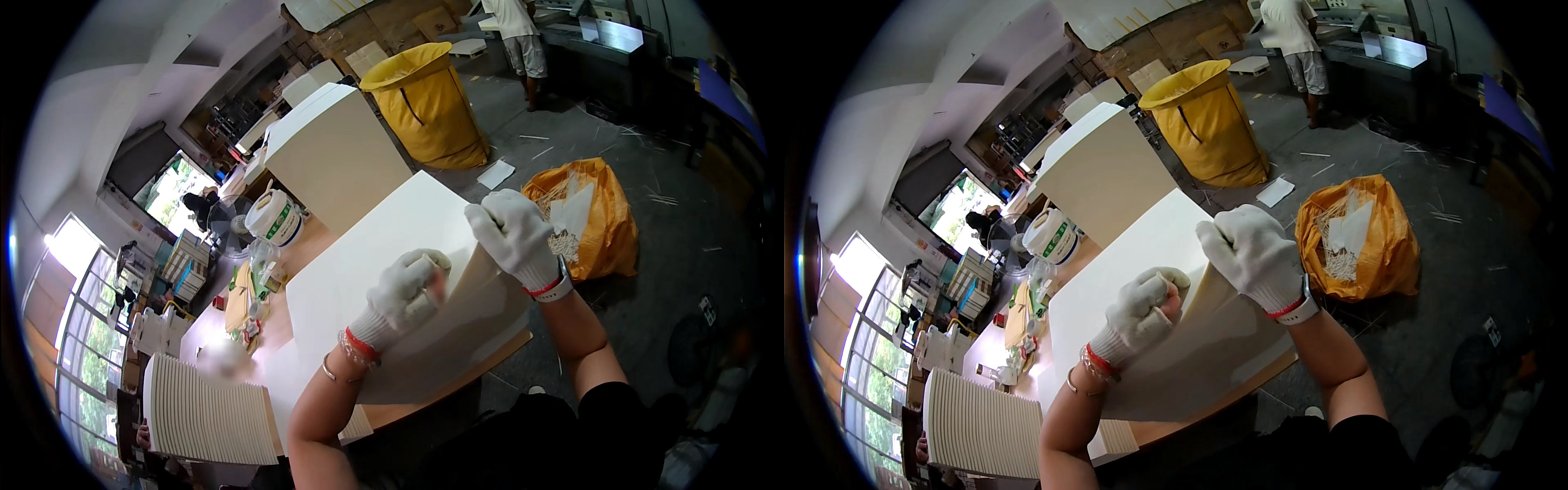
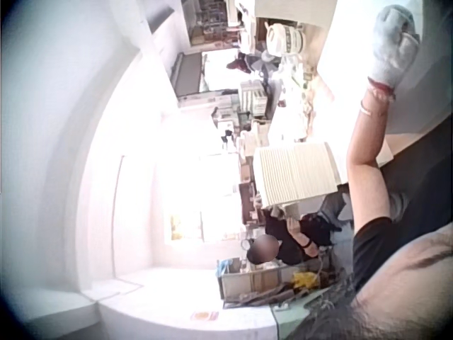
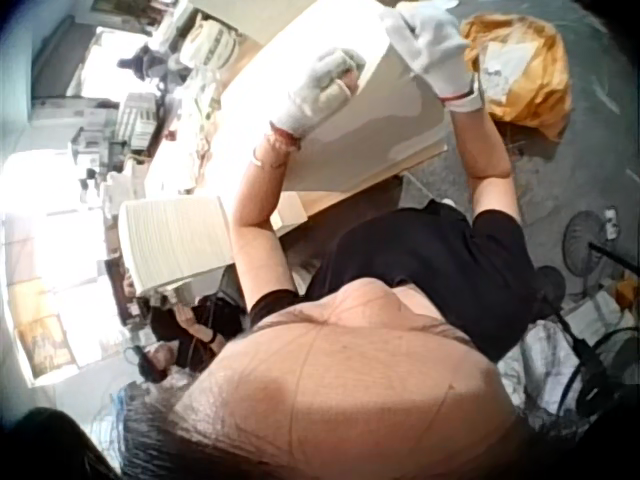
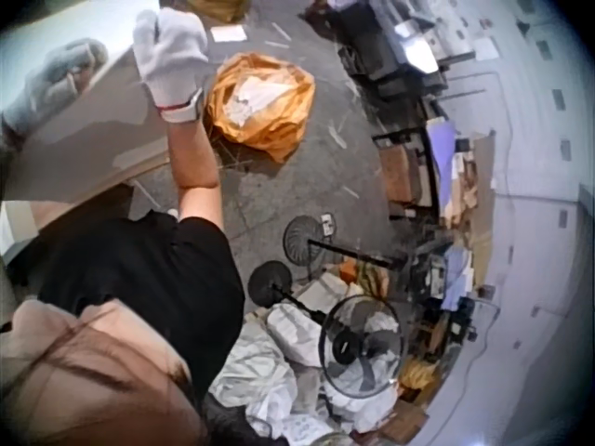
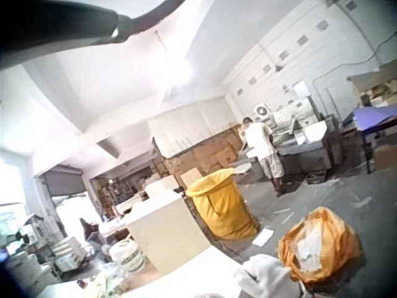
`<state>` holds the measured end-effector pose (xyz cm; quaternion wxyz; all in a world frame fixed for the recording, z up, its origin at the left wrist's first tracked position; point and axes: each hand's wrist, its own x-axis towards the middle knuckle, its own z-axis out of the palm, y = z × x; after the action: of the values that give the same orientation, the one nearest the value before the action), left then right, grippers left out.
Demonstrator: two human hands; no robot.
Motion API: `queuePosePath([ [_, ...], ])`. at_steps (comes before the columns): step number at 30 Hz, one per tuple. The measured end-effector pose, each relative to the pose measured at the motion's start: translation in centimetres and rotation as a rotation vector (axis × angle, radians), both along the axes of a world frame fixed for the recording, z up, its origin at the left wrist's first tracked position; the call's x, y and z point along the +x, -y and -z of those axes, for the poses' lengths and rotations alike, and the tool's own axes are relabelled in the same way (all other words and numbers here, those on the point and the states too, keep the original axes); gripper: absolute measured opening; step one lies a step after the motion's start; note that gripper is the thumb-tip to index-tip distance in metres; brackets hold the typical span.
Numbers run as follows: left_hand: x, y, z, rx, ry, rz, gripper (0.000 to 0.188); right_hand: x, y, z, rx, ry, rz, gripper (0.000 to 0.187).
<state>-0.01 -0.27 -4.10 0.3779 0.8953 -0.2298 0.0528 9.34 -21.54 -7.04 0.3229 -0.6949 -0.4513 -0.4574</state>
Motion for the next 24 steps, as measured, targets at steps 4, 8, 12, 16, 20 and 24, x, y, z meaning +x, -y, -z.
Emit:
queuePosePath([
  [4, -0.5, 0.2, -0.8, 0.009, 0.026, -0.016, 0.024, 0.1, 0.0, 0.5, 0.02, -0.052, -0.005, 0.023],
  [8, -0.3, 0.1, -0.6, 0.102, 0.097, -0.025, 0.041, 0.2, -0.2, 0.6, 0.037, -0.058, -0.007, 0.022],
  [12, -0.4, 0.2, -1.0, 0.062, 0.033, -0.039, 0.035, 0.2, -0.1, 0.8, 0.048, -0.039, 0.011, 0.019],
  [16, -1.0, 0.6, -0.9, 0.099, 0.145, -0.118, 0.036, 0.1, 0.0, 0.6, 0.11, -0.202, -0.129, 0.017],
  [20, -0.2, -0.1, -0.4, 0.196, 0.301, 0.047, 0.039, 0.0, -0.7, 0.6, 0.164, -0.059, -0.111, 0.019],
  [24, -0.3, 0.6, -0.9, 0.187, 0.234, 0.052, 0.036, 0.1, -0.3, 0.6, 0.079, -0.026, -0.031, 0.02],
])
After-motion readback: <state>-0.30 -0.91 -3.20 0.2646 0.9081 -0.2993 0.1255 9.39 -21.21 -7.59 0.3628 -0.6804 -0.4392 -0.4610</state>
